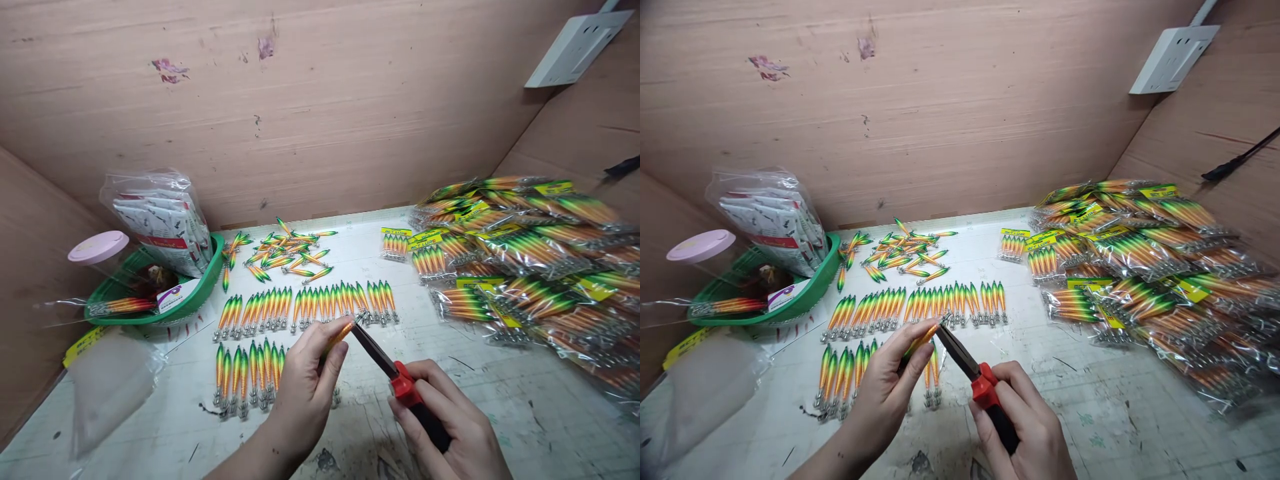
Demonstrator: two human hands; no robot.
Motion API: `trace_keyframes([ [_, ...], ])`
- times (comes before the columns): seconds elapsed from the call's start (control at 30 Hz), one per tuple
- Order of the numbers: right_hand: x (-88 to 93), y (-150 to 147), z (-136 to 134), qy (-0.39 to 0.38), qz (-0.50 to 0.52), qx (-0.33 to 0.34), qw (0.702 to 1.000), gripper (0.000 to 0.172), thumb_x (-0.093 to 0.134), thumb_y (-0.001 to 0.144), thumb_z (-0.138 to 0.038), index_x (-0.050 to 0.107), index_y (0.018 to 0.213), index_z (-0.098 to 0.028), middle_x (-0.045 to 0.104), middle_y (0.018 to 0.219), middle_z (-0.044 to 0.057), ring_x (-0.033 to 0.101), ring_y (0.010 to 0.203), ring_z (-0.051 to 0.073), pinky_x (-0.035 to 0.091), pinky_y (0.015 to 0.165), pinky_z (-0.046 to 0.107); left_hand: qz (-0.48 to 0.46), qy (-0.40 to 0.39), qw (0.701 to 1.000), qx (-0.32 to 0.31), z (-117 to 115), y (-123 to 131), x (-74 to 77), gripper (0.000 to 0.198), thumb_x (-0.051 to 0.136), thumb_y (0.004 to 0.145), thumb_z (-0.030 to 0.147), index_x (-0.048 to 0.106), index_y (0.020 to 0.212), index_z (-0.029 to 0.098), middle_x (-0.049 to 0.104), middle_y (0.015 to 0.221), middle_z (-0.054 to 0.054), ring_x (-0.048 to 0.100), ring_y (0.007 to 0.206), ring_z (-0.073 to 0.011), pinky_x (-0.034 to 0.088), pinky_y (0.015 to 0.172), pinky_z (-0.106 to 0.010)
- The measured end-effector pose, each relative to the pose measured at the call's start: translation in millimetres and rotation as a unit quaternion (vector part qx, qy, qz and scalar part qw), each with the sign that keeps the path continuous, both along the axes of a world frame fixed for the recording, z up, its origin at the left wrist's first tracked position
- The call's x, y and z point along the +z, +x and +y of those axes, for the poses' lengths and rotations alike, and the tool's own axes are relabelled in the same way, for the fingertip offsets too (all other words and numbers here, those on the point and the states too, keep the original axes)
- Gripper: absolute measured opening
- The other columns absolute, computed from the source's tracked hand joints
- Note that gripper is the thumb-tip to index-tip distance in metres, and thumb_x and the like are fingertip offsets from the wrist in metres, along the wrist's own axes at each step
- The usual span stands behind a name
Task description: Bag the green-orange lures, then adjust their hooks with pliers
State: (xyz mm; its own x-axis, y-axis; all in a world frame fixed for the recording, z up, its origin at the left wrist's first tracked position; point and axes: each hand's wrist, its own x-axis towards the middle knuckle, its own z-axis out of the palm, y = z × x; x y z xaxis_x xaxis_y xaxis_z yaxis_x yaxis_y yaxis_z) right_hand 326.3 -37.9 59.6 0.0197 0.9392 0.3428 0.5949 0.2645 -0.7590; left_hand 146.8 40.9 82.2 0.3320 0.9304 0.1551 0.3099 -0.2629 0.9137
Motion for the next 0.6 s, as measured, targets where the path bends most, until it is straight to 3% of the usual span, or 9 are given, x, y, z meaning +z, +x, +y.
trace_keyframes([
  [0.17,1.7,8,-1,0.005,-0.025,0.028,0.999,0.01,0.05,0.091,-0.02,0.054,0.082,-0.021,0.056,0.087,0.004,0.061,0.073,0.013,0.05,0.064,0.018,0.098,0.176,0.979,0.001,-1,-1,-2.6,0.035,0.042,0.095,0.016,0.057,0.126,0.021,0.049,0.074,0.0,0.051,0.061,-0.0112,0.042,0.055,-0.02],
  [0.4,2.7,21,0,0.012,-0.054,0.075,0.996,0.009,0.051,0.09,-0.016,0.051,0.082,-0.021,0.056,0.084,0.004,0.062,0.075,0.014,0.052,0.066,0.019,0.19,0.318,0.929,-0.025,0,-2,-9.2,0.036,0.041,0.092,0.007,0.052,0.127,0.012,0.049,0.072,0.0,0.04,0.05,-0.0099,0.033,0.044,-0.019],
  [0.5,2.9,23,0,0.016,-0.04,0.085,0.995,0.012,0.051,0.089,-0.014,0.052,0.079,-0.02,0.058,0.078,0.003,0.063,0.071,0.014,0.052,0.064,0.019,0.205,0.316,0.926,-0.037,1,-2,-8.3,0.037,0.038,0.093,0.009,0.053,0.127,0.011,0.053,0.071,-0.002,0.041,0.05,-0.0113,0.031,0.044,-0.021],
  [0.6,2.3,25,0,-0.001,-0.031,0.098,0.995,0.013,0.051,0.089,-0.015,0.053,0.077,-0.02,0.059,0.074,0.003,0.063,0.069,0.014,0.052,0.061,0.019,0.187,0.201,0.959,-0.061,0,-4,-6.4,0.036,0.035,0.096,0.016,0.057,0.124,0.015,0.057,0.075,-0.005,0.047,0.056,-0.0133,0.035,0.05,-0.023],
])
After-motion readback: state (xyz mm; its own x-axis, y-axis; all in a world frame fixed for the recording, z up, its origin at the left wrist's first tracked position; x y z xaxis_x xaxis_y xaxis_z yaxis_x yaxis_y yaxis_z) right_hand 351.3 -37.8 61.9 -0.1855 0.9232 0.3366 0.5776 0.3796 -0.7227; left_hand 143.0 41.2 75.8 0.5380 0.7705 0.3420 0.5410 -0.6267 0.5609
